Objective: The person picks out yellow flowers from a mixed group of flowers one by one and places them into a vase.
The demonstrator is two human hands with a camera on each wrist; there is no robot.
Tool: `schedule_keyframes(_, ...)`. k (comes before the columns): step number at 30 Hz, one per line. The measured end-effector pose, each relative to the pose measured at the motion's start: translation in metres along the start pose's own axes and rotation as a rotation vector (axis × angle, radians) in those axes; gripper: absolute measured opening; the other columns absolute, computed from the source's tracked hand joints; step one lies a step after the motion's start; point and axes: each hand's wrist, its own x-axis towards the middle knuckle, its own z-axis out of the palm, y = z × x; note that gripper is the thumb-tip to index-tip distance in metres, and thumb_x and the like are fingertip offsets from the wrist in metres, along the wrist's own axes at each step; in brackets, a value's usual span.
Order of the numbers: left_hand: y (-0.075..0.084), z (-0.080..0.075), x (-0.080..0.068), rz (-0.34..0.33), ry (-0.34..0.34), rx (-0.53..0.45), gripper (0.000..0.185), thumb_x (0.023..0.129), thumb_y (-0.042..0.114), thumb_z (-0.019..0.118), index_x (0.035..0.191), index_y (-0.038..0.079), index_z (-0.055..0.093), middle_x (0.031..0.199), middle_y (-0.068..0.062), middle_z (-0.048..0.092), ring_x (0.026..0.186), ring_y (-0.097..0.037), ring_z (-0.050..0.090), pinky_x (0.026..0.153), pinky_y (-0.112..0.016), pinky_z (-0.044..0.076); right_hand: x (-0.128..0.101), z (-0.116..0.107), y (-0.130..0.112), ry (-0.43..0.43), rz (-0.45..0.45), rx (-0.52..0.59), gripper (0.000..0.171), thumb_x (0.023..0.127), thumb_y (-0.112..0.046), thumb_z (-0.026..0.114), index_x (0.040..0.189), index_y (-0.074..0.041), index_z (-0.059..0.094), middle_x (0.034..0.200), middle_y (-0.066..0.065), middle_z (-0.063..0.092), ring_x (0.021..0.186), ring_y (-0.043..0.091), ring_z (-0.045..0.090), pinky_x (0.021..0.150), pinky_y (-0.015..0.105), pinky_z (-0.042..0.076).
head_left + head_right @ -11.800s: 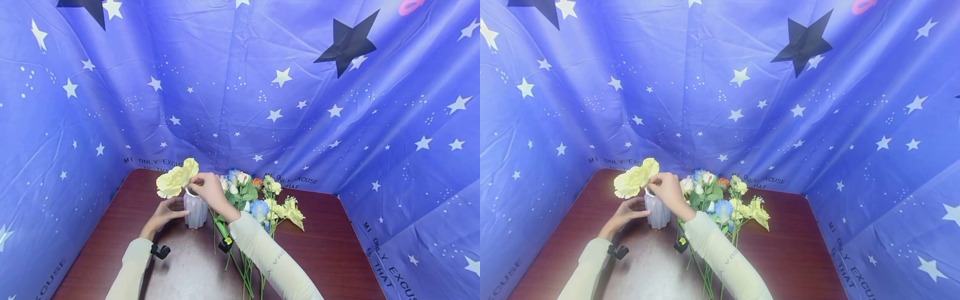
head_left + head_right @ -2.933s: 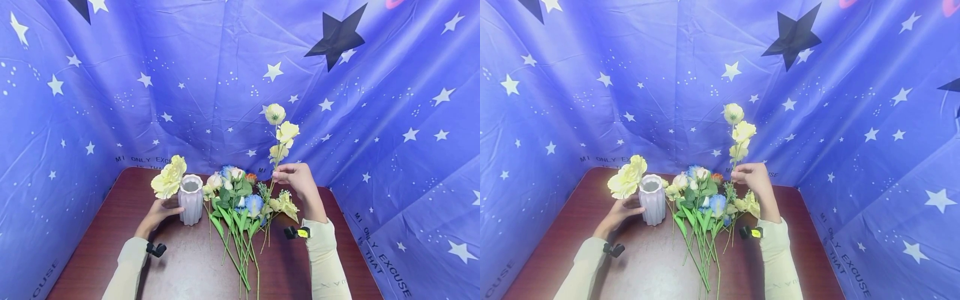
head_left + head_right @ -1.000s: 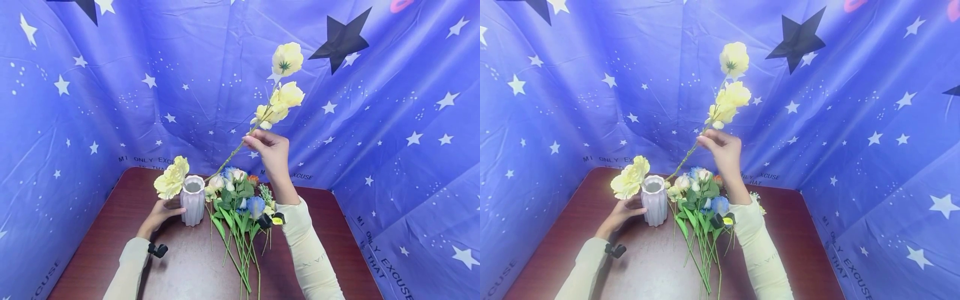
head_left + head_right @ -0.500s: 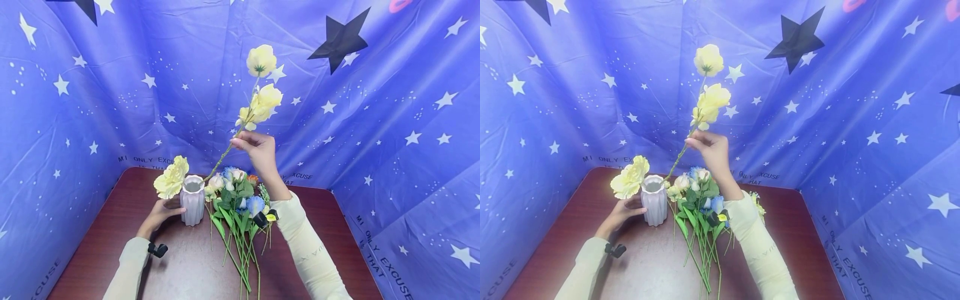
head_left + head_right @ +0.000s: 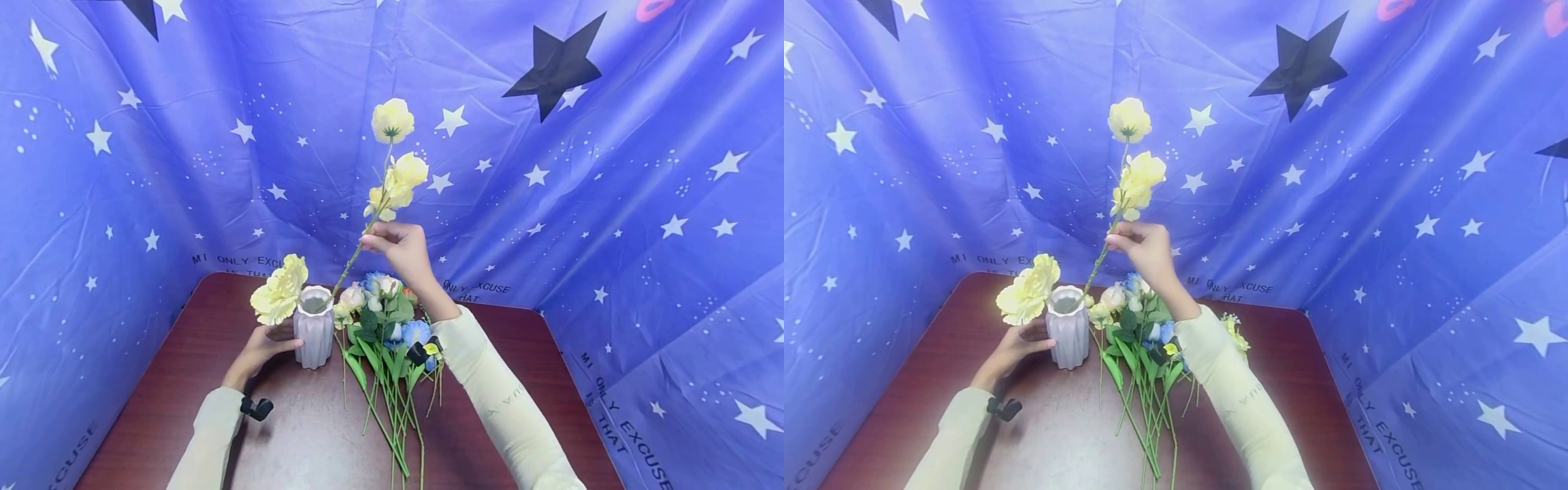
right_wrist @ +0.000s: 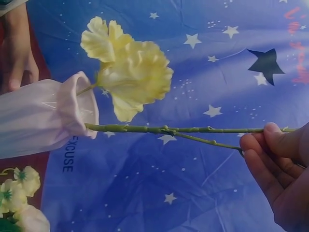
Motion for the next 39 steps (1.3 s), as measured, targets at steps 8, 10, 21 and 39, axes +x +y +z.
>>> schedule_keyframes(8, 0.001, 0.0, -0.001, 0.0, 0.0, 0.0, 0.058, 0.086, 0.002, 0.079, 0.135, -0.015, 0.054, 0.131, -0.038, 0.059, 0.104, -0.005, 0.065, 0.089, -0.021, 0.056, 0.005, 0.012, 0.006, -0.039, 0.025, 0.002, 0.012, 0.089, -0.002, 0.076, 0.093, 0.009, 0.076, 0.087, 0.024, 0.076, 0.074, 0.023, 0.076, 0.076, 0.031, 0.064)
schedule_keyframes(10, 0.001, 0.0, -0.001, 0.002, -0.001, -0.007, 0.058, 0.086, 0.002, 0.079, 0.135, -0.015, 0.054, 0.131, -0.038, 0.059, 0.104, -0.006, 0.065, 0.089, -0.021, 0.056, 0.006, 0.016, 0.007, -0.049, 0.029, 0.002, 0.011, 0.089, -0.001, 0.075, 0.094, 0.009, 0.076, 0.088, 0.024, 0.076, 0.077, 0.031, 0.076, 0.076, 0.032, 0.064)
schedule_keyframes(21, 0.0, 0.0, -0.001, 0.01, -0.005, -0.023, 0.059, 0.085, 0.002, 0.08, 0.136, -0.015, 0.053, 0.131, -0.038, 0.059, 0.104, -0.003, 0.065, 0.089, -0.021, 0.056, 0.001, 0.04, 0.017, -0.105, 0.054, -0.039, 0.011, 0.089, -0.005, 0.077, 0.094, 0.005, 0.078, 0.09, 0.021, 0.077, 0.079, 0.035, 0.075, 0.075, 0.036, 0.064)
schedule_keyframes(39, -0.001, -0.001, -0.002, -0.006, -0.009, -0.016, 0.055, 0.086, 0.005, 0.08, 0.132, -0.014, 0.056, 0.129, -0.036, 0.061, 0.101, -0.004, 0.068, 0.089, -0.023, 0.057, -0.007, 0.06, 0.037, -0.148, 0.087, -0.103, 0.011, 0.089, -0.008, 0.078, 0.092, 0.002, 0.079, 0.083, 0.019, 0.077, 0.073, 0.027, 0.074, 0.073, 0.043, 0.063)
